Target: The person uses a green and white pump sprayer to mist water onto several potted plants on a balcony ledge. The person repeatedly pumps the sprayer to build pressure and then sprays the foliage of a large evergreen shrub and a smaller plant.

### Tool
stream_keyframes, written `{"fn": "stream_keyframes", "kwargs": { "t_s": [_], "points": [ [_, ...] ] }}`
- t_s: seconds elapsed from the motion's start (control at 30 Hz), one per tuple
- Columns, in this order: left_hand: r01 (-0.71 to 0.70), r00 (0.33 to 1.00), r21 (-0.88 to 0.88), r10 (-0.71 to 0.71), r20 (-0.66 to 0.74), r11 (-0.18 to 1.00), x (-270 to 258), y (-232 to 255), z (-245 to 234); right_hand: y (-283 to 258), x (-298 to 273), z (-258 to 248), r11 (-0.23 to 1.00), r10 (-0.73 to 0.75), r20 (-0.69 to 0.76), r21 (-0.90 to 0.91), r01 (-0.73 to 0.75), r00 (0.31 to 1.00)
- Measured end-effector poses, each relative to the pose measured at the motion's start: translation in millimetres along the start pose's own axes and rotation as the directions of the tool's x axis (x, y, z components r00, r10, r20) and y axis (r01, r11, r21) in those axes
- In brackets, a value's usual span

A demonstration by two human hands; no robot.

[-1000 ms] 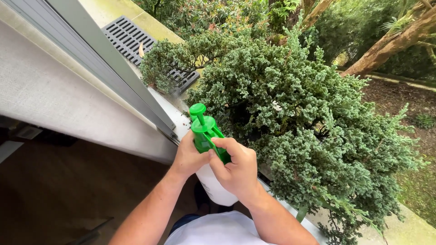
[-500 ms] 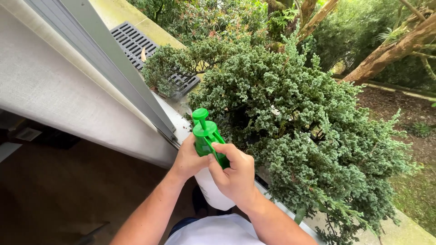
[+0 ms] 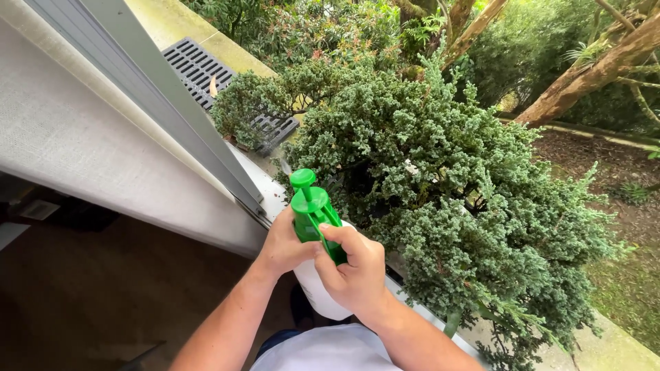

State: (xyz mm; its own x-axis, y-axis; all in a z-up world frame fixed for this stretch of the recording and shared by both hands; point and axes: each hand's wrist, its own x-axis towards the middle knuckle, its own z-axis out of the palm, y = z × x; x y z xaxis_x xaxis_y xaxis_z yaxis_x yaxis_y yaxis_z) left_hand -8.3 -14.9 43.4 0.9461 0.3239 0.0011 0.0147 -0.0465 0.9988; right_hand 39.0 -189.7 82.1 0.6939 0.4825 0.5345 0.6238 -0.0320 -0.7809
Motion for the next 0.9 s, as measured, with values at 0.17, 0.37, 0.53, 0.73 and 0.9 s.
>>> {"fn": "stream_keyframes", "kwargs": {
  "t_s": [0.17, 0.37, 0.53, 0.73, 0.9],
  "points": [
    [-0.001, 0.998, 0.085, 0.006, -0.062, 0.996, -4, 5, -6, 1, -3, -1, 0.998, -0.056, -0.024, 0.032, 0.056, 0.998],
    [-0.098, 0.995, 0.024, 0.098, 0.026, 0.995, 1, 11, 4, -1, -9, -10, 0.997, -0.069, -0.067, 0.021, 0.07, 0.995],
    [-0.006, 0.998, 0.012, 0.005, 0.056, 1.0, -5, 7, 8, -1, -17, -7, 1.0, 0.009, -0.047, 0.007, -0.009, 0.999],
    [-0.026, 0.998, 0.124, 0.019, 0.058, 0.992, -7, 8, -2, -4, -26, -1, 0.999, -0.029, -0.075, 0.031, 0.031, 0.997],
    [0.004, 0.99, 0.126, -0.022, 0.142, 0.992, -1, 20, 13, -16, -30, -15, 0.997, -0.065, -0.112, -0.041, 0.06, 0.992]
  ]
}}
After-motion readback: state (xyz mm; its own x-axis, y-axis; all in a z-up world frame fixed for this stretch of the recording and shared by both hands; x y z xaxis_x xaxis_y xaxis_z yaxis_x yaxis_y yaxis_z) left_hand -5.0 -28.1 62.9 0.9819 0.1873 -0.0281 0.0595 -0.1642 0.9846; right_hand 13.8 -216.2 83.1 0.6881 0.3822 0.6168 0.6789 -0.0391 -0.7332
